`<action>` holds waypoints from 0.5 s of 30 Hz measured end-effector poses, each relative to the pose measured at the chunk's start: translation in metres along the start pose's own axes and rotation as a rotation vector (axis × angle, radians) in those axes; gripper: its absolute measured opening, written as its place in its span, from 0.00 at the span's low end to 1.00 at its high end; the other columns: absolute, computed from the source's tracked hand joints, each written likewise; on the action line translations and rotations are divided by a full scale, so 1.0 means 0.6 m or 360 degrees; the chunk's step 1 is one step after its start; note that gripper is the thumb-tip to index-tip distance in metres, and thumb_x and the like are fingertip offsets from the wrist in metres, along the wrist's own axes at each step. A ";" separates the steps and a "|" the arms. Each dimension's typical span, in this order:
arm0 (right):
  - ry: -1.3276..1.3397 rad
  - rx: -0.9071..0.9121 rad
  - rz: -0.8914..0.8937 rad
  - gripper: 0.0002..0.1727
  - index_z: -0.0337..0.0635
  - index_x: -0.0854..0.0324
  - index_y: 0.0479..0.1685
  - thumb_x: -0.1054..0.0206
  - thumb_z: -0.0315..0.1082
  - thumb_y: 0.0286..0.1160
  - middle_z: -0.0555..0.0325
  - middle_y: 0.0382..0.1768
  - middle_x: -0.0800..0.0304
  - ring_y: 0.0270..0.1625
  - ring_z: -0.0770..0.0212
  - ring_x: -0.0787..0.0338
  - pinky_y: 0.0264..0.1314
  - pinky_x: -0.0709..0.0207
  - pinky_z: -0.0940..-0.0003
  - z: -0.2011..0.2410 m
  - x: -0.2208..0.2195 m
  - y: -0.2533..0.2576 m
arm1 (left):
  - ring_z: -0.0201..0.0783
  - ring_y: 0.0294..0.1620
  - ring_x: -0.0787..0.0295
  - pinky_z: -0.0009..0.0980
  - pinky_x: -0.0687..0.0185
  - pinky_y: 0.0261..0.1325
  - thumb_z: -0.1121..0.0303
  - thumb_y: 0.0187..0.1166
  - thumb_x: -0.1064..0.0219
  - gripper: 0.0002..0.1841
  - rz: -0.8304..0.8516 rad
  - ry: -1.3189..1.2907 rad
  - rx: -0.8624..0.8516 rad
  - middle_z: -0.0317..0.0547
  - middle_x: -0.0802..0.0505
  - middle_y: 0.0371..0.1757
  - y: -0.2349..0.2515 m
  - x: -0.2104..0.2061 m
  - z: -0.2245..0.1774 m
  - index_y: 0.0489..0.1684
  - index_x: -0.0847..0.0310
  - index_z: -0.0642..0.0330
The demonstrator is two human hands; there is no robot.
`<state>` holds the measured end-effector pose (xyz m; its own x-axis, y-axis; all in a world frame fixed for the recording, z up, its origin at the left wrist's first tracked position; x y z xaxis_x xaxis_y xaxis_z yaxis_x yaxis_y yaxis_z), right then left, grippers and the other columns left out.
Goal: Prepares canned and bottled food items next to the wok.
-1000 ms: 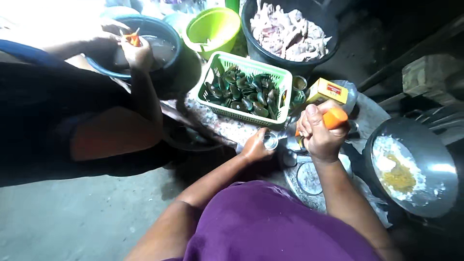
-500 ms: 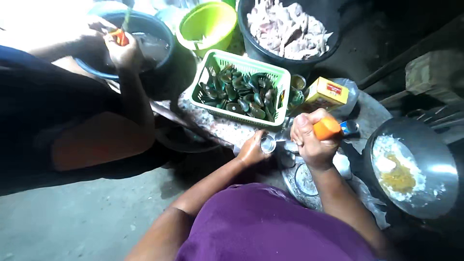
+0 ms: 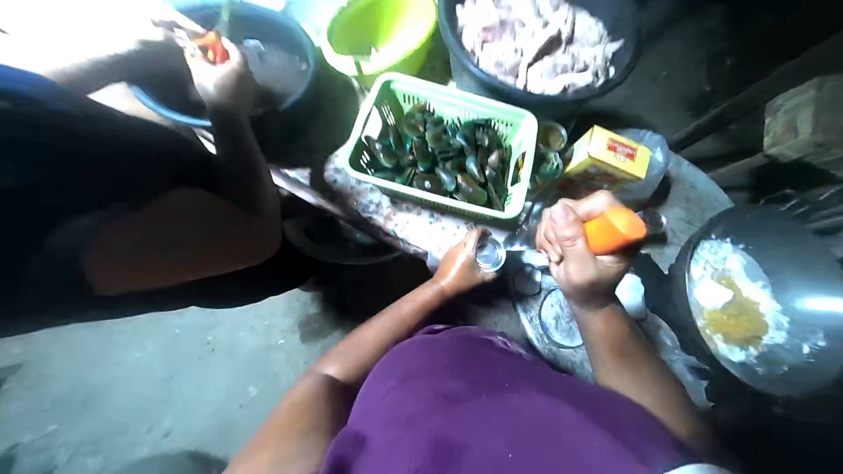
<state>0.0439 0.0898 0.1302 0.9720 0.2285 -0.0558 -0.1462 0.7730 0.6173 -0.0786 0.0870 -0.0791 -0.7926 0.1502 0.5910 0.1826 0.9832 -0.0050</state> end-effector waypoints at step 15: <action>-0.0019 0.0075 -0.0130 0.11 0.45 0.31 0.29 0.39 0.30 0.82 0.64 0.17 0.32 0.15 0.66 0.29 0.18 0.28 0.71 0.171 0.012 0.096 | 0.44 0.65 0.10 0.48 0.13 0.67 0.54 0.49 0.10 0.50 -0.0151 0.0049 -0.0439 0.51 0.11 0.68 0.038 0.130 -0.160 0.78 0.30 0.61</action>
<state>0.0615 0.0751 0.2459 0.9825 0.1585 -0.0983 -0.0578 0.7599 0.6474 -0.0806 0.1113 0.0443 -0.7965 0.0514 0.6024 0.2628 0.9268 0.2684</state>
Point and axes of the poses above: each hand's wrist, its own y-axis towards the middle knuckle, its own x-axis out of the back of the hand, z = x × y, the point moved 8 cm from there along y, towards the middle knuckle
